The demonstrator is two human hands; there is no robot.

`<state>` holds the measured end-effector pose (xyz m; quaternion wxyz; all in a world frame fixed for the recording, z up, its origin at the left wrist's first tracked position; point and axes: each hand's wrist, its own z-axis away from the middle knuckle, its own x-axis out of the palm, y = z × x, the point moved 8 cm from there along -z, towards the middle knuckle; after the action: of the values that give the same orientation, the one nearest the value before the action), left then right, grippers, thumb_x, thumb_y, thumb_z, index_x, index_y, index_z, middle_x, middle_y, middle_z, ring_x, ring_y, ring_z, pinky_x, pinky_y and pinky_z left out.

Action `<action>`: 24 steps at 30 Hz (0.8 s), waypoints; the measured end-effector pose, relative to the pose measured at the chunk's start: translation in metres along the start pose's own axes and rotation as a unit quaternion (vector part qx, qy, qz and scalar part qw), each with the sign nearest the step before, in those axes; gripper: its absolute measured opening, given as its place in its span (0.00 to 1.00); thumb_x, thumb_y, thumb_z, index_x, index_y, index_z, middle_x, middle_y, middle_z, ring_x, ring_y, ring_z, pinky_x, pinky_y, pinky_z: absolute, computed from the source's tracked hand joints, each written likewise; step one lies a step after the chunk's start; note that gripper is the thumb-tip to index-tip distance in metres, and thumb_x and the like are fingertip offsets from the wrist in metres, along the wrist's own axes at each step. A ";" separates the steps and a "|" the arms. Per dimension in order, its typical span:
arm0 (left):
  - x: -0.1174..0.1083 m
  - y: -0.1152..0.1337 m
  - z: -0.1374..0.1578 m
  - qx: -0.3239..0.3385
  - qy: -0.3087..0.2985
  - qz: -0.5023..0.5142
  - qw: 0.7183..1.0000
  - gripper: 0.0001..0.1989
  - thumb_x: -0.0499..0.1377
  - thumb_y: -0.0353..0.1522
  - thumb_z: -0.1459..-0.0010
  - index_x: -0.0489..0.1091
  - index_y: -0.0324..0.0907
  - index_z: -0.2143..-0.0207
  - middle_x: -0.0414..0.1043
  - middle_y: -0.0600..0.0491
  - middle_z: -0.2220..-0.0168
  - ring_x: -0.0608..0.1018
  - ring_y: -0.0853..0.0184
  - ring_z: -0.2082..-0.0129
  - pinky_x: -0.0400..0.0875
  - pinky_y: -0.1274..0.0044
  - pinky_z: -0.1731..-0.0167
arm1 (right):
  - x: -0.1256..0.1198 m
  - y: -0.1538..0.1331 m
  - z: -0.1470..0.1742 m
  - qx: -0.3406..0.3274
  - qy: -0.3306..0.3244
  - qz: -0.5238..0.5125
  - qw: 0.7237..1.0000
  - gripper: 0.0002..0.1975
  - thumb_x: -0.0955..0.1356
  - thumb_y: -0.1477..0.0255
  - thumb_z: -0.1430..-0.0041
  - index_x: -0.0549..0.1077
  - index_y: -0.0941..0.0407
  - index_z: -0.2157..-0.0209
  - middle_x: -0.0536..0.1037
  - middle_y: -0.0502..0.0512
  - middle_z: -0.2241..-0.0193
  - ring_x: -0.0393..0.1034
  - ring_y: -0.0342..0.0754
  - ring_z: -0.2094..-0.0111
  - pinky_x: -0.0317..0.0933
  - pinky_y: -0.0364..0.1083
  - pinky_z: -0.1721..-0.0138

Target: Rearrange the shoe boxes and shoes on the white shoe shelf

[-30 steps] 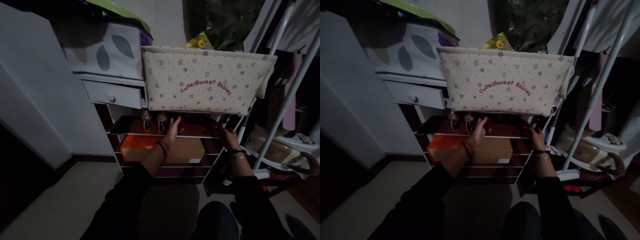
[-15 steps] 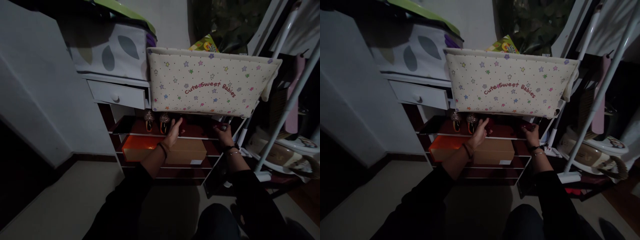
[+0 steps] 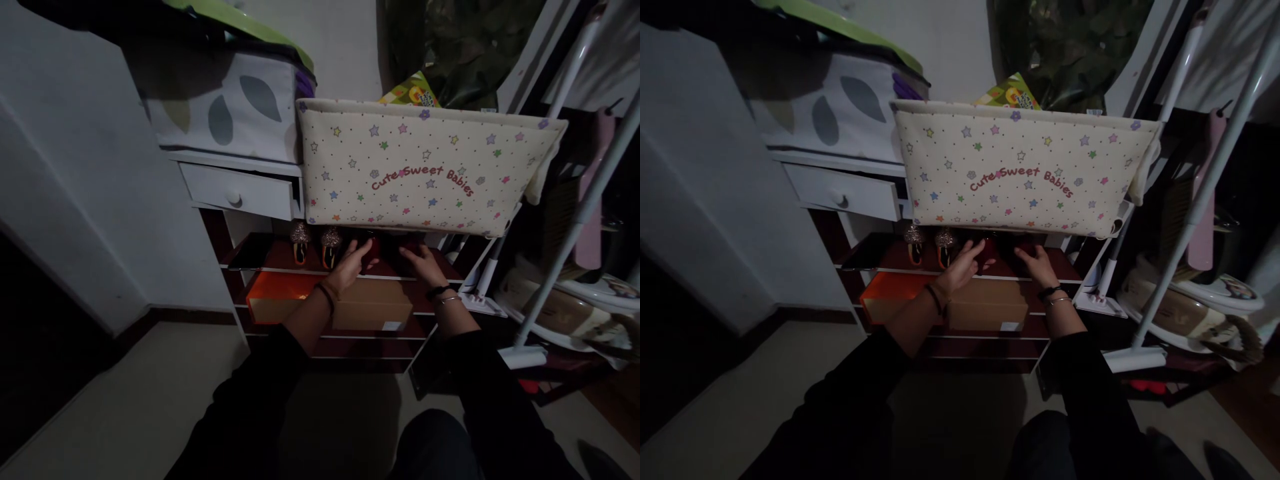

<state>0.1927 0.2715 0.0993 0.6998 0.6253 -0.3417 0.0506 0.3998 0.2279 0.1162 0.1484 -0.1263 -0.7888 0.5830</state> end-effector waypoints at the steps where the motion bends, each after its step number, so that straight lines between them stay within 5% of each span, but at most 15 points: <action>1: 0.001 0.000 0.000 0.002 -0.006 0.005 1.000 0.40 0.72 0.43 0.40 0.60 0.51 0.31 0.79 0.49 0.45 0.83 0.69 0.66 0.71 0.78 0.67 | 0.005 -0.001 0.000 0.005 -0.009 -0.008 1.000 0.36 0.83 0.56 0.59 0.75 0.51 0.49 0.84 0.53 0.55 0.79 0.54 0.56 0.75 0.54 0.53; 6: 0.000 0.008 0.005 0.046 0.005 0.023 0.999 0.29 0.72 0.41 0.40 0.68 0.50 0.40 0.81 0.52 0.48 0.82 0.69 0.65 0.68 0.79 0.70 | 0.023 -0.009 0.004 -0.017 -0.002 -0.034 0.999 0.38 0.84 0.56 0.63 0.75 0.51 0.50 0.83 0.53 0.56 0.78 0.52 0.59 0.76 0.52 0.58; 17: -0.008 0.010 0.008 0.072 0.057 0.058 0.994 0.33 0.68 0.34 0.35 0.63 0.50 0.31 0.77 0.49 0.39 0.83 0.66 0.52 0.77 0.78 0.59 | 0.063 -0.002 0.017 -0.055 -0.013 -0.050 0.997 0.37 0.83 0.55 0.59 0.73 0.50 0.49 0.84 0.53 0.55 0.79 0.53 0.56 0.76 0.54 0.50; 24: -0.018 0.000 -0.002 0.049 0.066 0.067 0.994 0.48 0.74 0.35 0.42 0.55 0.51 0.26 0.76 0.47 0.37 0.84 0.64 0.50 0.77 0.78 0.60 | 0.054 0.017 0.019 0.045 -0.032 -0.110 0.992 0.37 0.77 0.41 0.52 0.72 0.44 0.46 0.82 0.51 0.47 0.79 0.56 0.50 0.76 0.54 0.54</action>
<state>0.1801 0.2794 0.0895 0.6846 0.6295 -0.3330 0.1555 0.3426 0.2363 0.0989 0.1914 -0.0135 -0.7754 0.6016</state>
